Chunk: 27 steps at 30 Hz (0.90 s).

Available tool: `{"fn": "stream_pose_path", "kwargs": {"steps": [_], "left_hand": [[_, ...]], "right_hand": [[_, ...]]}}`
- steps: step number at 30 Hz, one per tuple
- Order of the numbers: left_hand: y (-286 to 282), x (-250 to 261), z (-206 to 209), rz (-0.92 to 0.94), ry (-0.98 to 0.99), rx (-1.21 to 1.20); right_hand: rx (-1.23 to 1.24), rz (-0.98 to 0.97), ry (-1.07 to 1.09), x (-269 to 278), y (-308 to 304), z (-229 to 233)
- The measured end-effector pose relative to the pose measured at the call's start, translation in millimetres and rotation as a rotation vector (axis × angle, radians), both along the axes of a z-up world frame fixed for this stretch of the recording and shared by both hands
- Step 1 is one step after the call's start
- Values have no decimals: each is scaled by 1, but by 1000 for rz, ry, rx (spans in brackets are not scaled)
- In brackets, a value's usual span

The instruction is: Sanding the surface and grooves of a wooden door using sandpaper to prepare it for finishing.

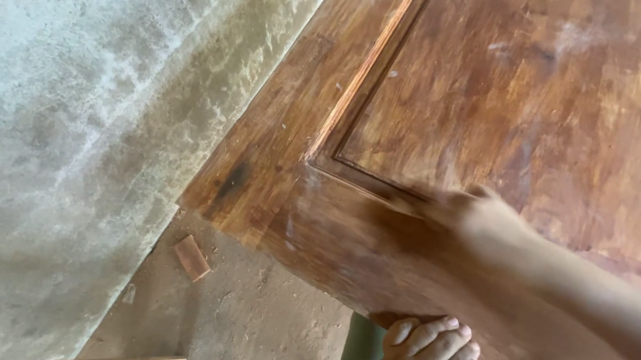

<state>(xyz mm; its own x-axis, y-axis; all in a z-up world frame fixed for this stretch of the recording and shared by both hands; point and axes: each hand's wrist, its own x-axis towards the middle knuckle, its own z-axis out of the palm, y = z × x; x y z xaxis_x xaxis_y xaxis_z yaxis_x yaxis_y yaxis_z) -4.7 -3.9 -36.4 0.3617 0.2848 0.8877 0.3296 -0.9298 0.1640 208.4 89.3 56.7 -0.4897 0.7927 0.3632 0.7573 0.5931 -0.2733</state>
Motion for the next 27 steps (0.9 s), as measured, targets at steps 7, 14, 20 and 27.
{"fn": "stream_pose_path", "kwargs": {"steps": [7, 14, 20, 27], "left_hand": [[-4, 4, -6, -10, 3, -45], [5, 12, -12, 35, -129, 83], [5, 5, 11, 82, -76, 39], [4, 15, 9, 99, -164, 19]], "right_hand": [[-448, -388, -72, 25, -53, 33], [48, -166, -79, -57, 53, -13], [-504, -321, 19, -118, 121, 50], [-700, -372, 432, -59, 115, 87]]}}
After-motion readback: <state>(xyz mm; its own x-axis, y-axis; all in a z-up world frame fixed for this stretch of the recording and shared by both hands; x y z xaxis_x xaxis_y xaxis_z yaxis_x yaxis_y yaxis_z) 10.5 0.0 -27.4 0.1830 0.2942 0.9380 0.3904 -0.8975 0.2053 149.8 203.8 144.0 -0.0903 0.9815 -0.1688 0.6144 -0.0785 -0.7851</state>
